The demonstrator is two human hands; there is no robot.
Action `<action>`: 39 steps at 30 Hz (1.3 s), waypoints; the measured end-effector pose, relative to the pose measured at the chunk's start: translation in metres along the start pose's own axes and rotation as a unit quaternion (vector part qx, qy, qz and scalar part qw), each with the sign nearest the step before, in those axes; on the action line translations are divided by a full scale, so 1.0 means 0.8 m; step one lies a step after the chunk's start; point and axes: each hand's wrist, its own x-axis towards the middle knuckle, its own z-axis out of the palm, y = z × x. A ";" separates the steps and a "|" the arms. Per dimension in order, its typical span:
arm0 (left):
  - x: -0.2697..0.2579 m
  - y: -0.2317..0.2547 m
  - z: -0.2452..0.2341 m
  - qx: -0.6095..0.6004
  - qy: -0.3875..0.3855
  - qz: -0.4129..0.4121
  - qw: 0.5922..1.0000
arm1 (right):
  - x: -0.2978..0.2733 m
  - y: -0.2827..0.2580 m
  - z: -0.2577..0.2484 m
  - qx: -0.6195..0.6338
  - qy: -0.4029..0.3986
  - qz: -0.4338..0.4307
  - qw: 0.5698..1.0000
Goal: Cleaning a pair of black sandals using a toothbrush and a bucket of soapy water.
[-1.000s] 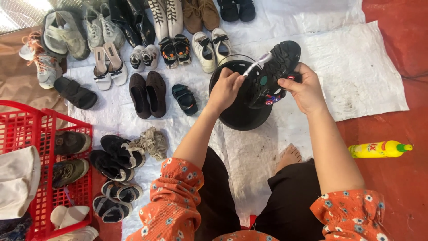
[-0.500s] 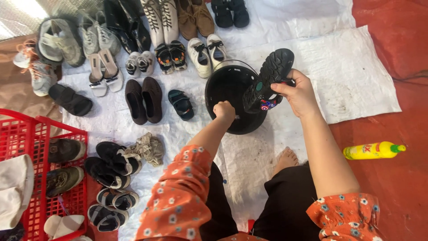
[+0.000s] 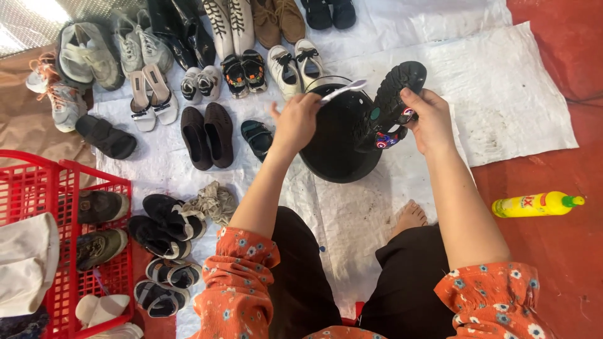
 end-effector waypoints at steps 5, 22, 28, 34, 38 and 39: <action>-0.001 0.013 0.006 -0.124 -0.043 0.053 0.990 | 0.010 0.014 0.010 0.031 -0.014 -0.002 0.999; 0.007 -0.009 0.029 -0.189 -0.060 0.120 0.973 | 0.019 0.018 0.001 0.156 -0.036 -0.009 0.987; 0.014 -0.019 0.013 -0.148 -0.029 0.071 0.986 | 0.012 0.009 -0.001 0.141 -0.038 -0.011 0.989; 0.013 -0.025 0.032 -0.156 -0.045 0.124 0.979 | 0.017 0.012 -0.007 0.164 -0.034 -0.021 0.986; 0.014 -0.024 0.019 -0.128 -0.021 0.109 0.986 | 0.033 0.031 -0.021 0.138 -0.034 -0.027 0.989; 0.012 -0.015 0.011 -0.149 -0.028 0.115 0.982 | 0.035 0.035 -0.023 0.133 -0.038 -0.027 0.990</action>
